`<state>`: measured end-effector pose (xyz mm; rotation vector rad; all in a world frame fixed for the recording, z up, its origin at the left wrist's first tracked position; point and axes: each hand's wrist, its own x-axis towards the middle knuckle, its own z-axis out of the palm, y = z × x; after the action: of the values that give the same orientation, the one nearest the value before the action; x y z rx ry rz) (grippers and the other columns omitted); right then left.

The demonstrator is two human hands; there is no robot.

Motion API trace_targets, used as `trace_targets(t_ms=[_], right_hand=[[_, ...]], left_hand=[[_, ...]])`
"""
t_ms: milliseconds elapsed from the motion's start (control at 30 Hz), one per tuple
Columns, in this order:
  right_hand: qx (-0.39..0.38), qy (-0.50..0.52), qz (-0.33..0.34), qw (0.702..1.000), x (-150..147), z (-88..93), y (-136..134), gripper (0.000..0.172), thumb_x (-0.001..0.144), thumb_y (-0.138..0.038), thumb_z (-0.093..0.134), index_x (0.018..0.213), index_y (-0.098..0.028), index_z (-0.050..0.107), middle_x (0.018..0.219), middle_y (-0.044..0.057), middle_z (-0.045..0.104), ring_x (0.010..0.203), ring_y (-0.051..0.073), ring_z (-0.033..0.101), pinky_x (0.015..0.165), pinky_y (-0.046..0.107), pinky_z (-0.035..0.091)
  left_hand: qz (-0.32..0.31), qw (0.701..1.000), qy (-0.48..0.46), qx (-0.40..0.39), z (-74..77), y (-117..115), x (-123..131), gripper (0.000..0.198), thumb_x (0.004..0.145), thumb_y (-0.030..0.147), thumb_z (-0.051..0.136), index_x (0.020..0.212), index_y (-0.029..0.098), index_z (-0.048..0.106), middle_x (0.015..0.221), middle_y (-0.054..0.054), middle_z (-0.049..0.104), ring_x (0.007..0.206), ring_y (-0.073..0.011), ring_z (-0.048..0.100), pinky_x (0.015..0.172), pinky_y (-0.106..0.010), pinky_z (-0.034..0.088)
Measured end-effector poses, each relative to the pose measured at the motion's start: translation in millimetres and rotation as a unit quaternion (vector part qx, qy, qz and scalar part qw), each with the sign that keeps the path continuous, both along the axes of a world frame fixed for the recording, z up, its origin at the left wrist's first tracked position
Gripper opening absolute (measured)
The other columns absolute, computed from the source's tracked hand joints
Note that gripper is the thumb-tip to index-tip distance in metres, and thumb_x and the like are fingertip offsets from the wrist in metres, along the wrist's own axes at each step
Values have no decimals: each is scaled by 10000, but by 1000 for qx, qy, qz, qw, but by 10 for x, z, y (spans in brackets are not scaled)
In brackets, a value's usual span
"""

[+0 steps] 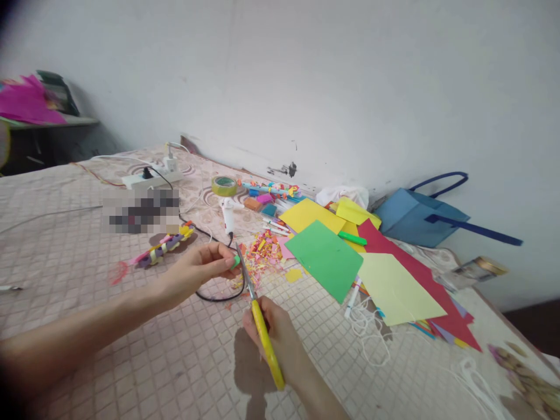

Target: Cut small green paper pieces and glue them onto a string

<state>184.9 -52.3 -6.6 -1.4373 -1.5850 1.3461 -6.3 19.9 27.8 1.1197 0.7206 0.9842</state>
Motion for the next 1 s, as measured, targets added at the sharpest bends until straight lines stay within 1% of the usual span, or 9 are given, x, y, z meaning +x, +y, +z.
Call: trace_targets(t_ms=[133,267,400,500,633,700,867,1000], right_hand=[[-5,-19,-4,1000,3,-29,-14,417,807,-609,473,720,-204,425,507,-89,347,377,55,324,327,159,303],[1,-32,1,999,13,-11,-3,413,815,-606,459,708,-211,409,487,-93,332,369,61,315,332,169,296],[38,-74,1,997,24,30,2,336,844,-497,484,691,-209,403,490,-85,346,387,60,325,363,175,287],[48,-98,-9,994,34,11,14,267,841,-425,504,712,-206,420,533,-75,373,413,63,338,378,178,284],[56,-100,-17,993,51,-59,42,278,815,-439,520,701,-204,424,556,-65,385,443,71,344,387,185,277],[66,-103,-11,992,57,-65,49,280,815,-436,515,692,-203,422,555,-64,376,462,77,344,401,188,277],[67,-114,-5,991,52,0,36,250,822,-392,508,689,-203,414,552,-65,365,478,83,337,420,195,277],[81,-112,-9,990,44,23,26,274,828,-410,507,675,-202,413,555,-60,372,494,88,345,440,203,293]], left_hand=[[13,1000,-7,1,17,12,-12,184,746,280,688,749,143,565,720,-1,653,686,-109,619,715,-253,484],[17,1000,-10,-3,24,13,-13,195,734,276,702,739,140,562,710,6,649,665,-103,626,699,-246,494],[15,1000,-7,0,27,14,-14,188,739,276,698,746,139,570,717,-4,658,672,-108,633,698,-249,501],[16,1000,-7,3,27,17,-14,189,736,276,700,745,139,570,715,-6,661,665,-112,637,692,-253,505],[21,1000,-8,2,23,19,-12,181,735,267,700,744,143,568,710,-1,662,661,-111,638,693,-254,504],[18,1000,-10,2,20,20,-12,181,737,266,699,749,142,567,713,-3,665,661,-110,640,697,-254,505],[13,1000,-13,0,12,30,-17,188,736,271,701,753,138,571,716,-3,666,660,-106,641,698,-248,508],[9,1000,-10,-1,11,34,-20,189,739,274,698,751,135,570,717,-11,674,664,-113,644,702,-257,506]])
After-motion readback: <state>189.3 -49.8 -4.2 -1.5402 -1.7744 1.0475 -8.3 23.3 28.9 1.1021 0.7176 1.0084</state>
